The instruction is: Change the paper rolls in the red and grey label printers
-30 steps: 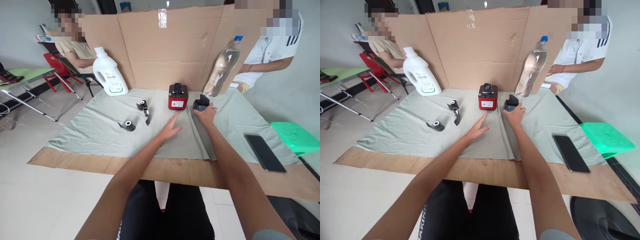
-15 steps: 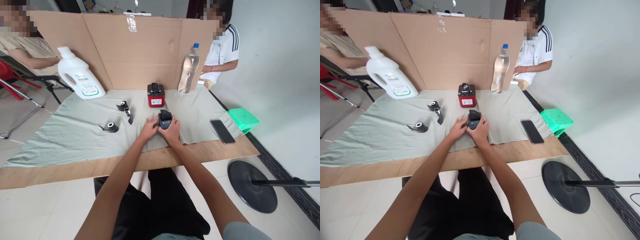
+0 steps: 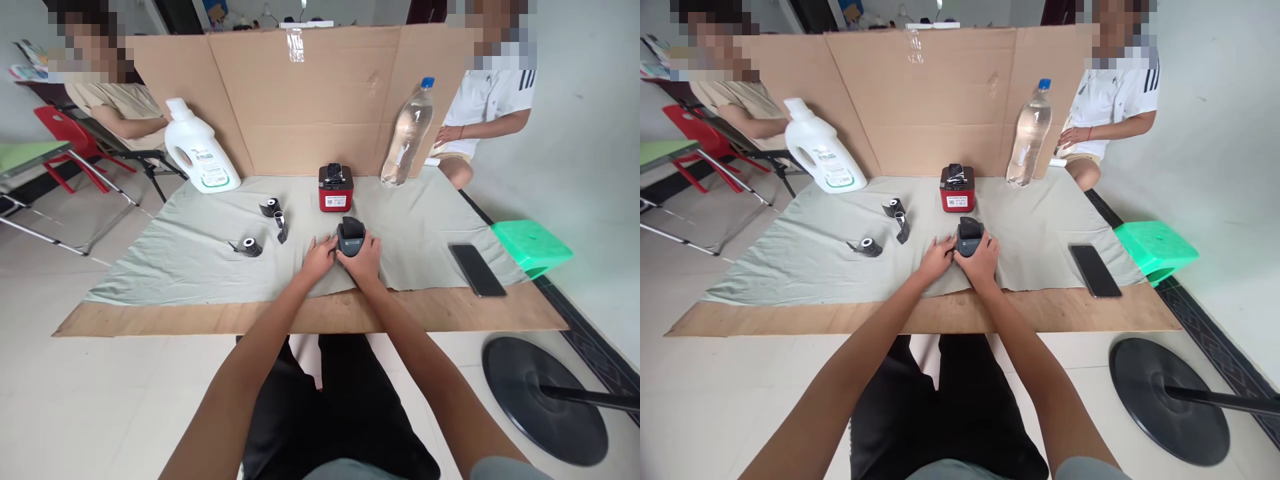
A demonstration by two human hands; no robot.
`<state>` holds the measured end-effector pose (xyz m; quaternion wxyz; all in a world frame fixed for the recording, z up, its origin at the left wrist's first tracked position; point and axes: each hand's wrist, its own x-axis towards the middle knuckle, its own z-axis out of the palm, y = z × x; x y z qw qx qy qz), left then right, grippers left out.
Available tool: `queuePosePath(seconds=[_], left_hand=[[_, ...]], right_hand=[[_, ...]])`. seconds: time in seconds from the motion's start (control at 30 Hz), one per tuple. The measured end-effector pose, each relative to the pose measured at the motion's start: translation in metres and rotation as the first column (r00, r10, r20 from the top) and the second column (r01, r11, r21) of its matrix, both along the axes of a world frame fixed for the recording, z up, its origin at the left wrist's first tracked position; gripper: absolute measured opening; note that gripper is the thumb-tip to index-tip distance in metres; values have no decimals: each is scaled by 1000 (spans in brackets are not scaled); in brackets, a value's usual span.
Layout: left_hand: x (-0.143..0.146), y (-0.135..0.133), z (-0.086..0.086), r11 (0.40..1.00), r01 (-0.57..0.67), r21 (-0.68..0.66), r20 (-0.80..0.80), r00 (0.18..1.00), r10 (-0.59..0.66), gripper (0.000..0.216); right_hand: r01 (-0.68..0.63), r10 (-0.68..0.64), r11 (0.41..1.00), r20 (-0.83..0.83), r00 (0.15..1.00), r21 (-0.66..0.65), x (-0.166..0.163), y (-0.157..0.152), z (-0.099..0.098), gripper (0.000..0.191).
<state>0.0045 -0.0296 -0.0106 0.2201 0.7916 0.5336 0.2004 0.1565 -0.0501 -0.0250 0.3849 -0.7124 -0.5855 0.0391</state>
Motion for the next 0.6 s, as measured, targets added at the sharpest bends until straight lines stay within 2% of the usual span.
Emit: queuePosePath(seconds=[0.27,0.6], left_hand=[[3,-5,10,1000,-21,-7,-51,999,21,65],[0,-3,8,999,-34,-34,-5,999,34,61]], right_hand=[[-5,5,999,-8,1000,-38,3,1,2,98],[-12,12,1000,-18,1000,-11,5,3,-1,94]])
